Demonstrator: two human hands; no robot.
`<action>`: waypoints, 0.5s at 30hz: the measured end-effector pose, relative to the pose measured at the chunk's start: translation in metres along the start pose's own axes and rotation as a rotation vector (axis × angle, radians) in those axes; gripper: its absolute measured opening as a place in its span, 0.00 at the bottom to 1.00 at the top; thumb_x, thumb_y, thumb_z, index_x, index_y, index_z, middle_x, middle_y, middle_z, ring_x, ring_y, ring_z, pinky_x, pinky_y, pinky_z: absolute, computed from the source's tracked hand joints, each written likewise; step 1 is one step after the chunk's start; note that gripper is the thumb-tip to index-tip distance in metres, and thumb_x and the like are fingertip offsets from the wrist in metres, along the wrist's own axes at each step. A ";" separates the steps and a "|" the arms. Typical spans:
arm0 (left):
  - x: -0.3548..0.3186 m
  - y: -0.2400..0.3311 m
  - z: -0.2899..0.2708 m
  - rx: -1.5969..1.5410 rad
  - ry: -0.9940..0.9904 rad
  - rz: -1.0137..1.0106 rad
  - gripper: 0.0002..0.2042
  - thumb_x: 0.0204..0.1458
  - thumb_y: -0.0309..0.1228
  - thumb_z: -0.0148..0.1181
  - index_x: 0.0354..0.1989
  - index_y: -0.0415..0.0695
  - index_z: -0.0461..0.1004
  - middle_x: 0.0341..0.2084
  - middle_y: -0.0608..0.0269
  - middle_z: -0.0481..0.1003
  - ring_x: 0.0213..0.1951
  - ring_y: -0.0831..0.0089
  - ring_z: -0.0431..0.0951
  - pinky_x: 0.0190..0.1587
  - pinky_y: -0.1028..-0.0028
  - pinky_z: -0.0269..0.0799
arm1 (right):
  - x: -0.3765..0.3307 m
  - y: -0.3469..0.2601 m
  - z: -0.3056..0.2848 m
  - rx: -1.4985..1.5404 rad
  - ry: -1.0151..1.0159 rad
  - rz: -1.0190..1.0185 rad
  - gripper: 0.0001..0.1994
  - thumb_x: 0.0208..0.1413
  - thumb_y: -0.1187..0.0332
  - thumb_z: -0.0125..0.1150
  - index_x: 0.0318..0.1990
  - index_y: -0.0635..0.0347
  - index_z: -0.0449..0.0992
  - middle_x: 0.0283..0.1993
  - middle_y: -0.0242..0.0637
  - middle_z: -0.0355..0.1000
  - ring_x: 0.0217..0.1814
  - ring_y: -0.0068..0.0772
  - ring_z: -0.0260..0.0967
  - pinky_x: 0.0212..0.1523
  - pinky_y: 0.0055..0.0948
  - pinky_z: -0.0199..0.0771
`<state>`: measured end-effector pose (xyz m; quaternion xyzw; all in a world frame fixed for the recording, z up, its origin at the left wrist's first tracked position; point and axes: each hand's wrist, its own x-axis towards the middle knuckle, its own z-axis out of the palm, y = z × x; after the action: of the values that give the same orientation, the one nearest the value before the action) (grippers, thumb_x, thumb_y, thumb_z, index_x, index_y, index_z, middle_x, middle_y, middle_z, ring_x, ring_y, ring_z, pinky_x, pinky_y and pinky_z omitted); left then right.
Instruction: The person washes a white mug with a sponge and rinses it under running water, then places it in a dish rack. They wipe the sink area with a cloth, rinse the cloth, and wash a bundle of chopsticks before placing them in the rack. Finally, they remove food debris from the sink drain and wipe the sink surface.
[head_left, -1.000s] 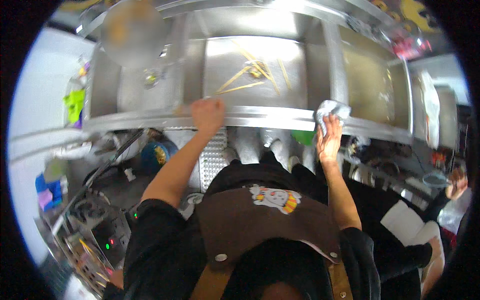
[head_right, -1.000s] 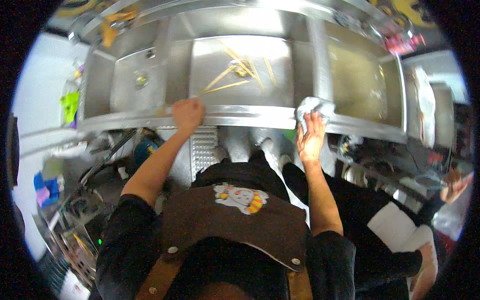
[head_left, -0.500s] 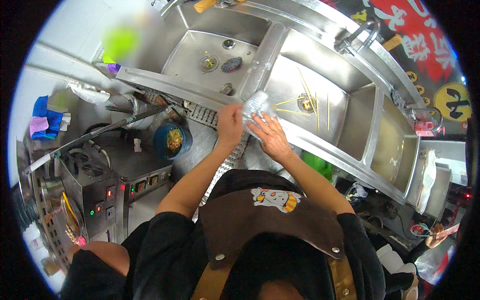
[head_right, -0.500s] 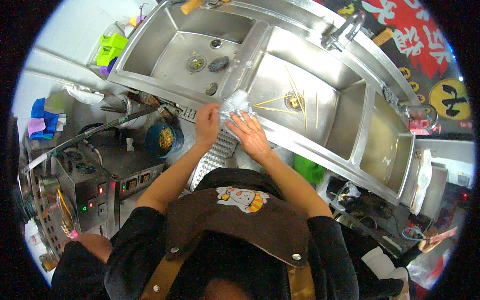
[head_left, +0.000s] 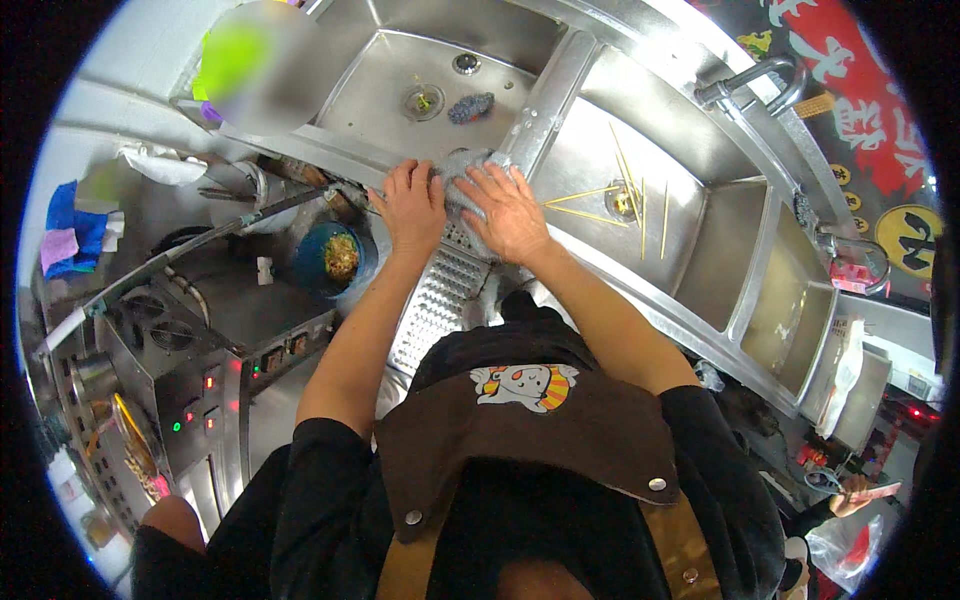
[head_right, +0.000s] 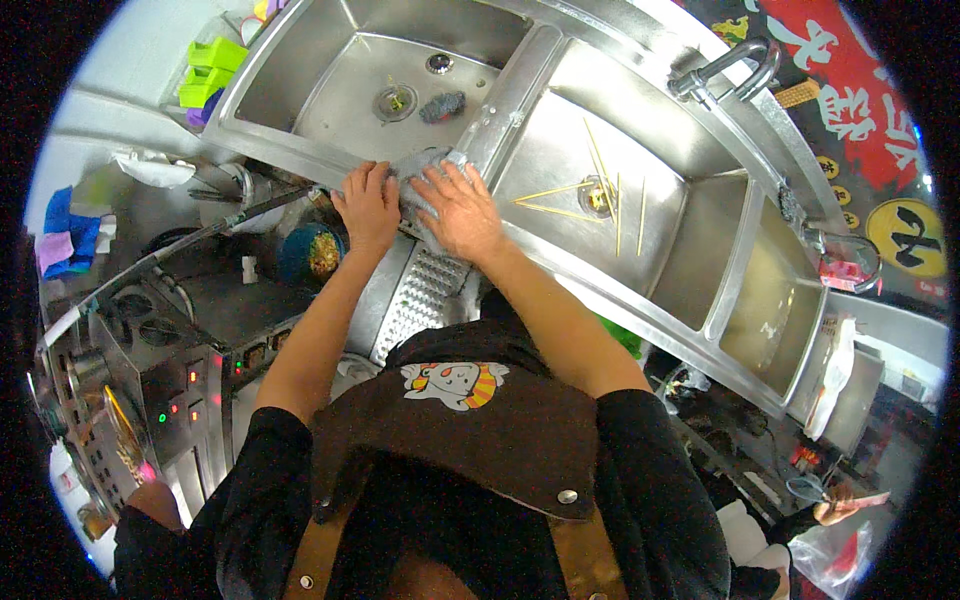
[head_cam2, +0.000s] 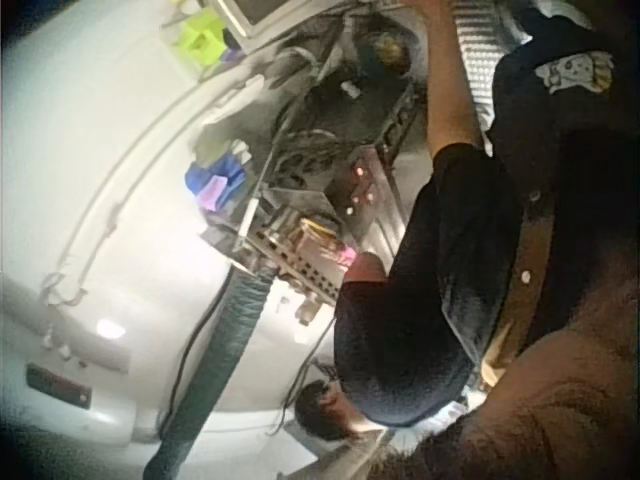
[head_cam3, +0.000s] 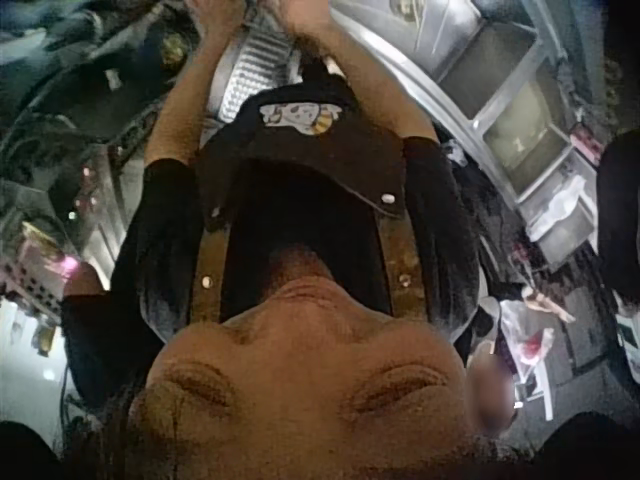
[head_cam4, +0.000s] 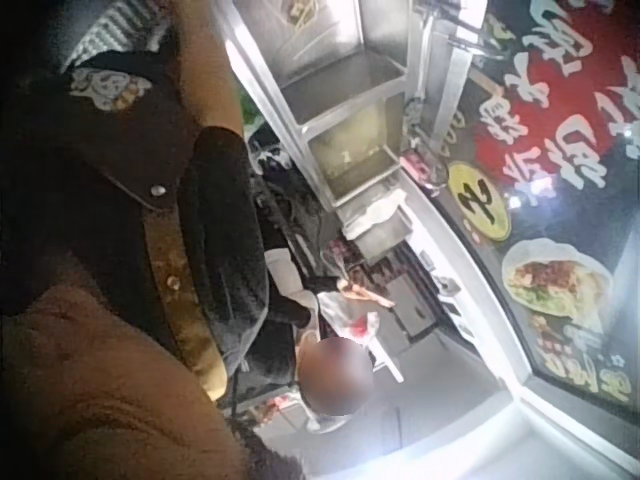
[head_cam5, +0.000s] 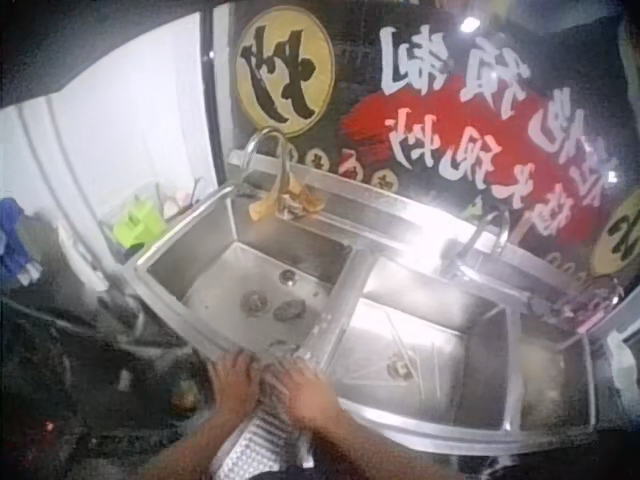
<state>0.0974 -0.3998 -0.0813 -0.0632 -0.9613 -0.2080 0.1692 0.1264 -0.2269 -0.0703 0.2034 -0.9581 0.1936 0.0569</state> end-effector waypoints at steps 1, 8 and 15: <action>0.003 0.000 0.003 0.055 -0.016 -0.012 0.15 0.55 0.38 0.53 0.49 0.46 0.71 0.50 0.60 0.69 0.56 0.57 0.65 0.59 0.40 0.47 | 0.011 0.012 0.000 -0.050 0.021 0.017 0.24 0.58 0.54 0.54 0.61 0.44 0.66 0.67 0.33 0.59 0.72 0.41 0.48 0.70 0.48 0.43; 0.029 0.003 0.038 0.200 -0.026 0.115 0.15 0.55 0.42 0.52 0.44 0.49 0.77 0.47 0.62 0.73 0.57 0.62 0.66 0.63 0.42 0.43 | 0.068 0.121 -0.004 -0.199 0.131 0.190 0.21 0.60 0.53 0.50 0.61 0.41 0.68 0.68 0.31 0.58 0.72 0.40 0.47 0.71 0.48 0.42; 0.035 0.017 0.033 0.311 -0.141 0.080 0.16 0.57 0.42 0.49 0.34 0.47 0.80 0.39 0.65 0.77 0.49 0.65 0.71 0.63 0.49 0.47 | 0.117 0.192 -0.011 -0.238 0.147 0.255 0.22 0.61 0.53 0.48 0.61 0.41 0.67 0.69 0.31 0.56 0.73 0.41 0.46 0.71 0.50 0.42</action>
<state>0.0577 -0.3685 -0.0906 -0.0891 -0.9881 -0.0447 0.1173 -0.0589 -0.1039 -0.1051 0.0577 -0.9854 0.0991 0.1255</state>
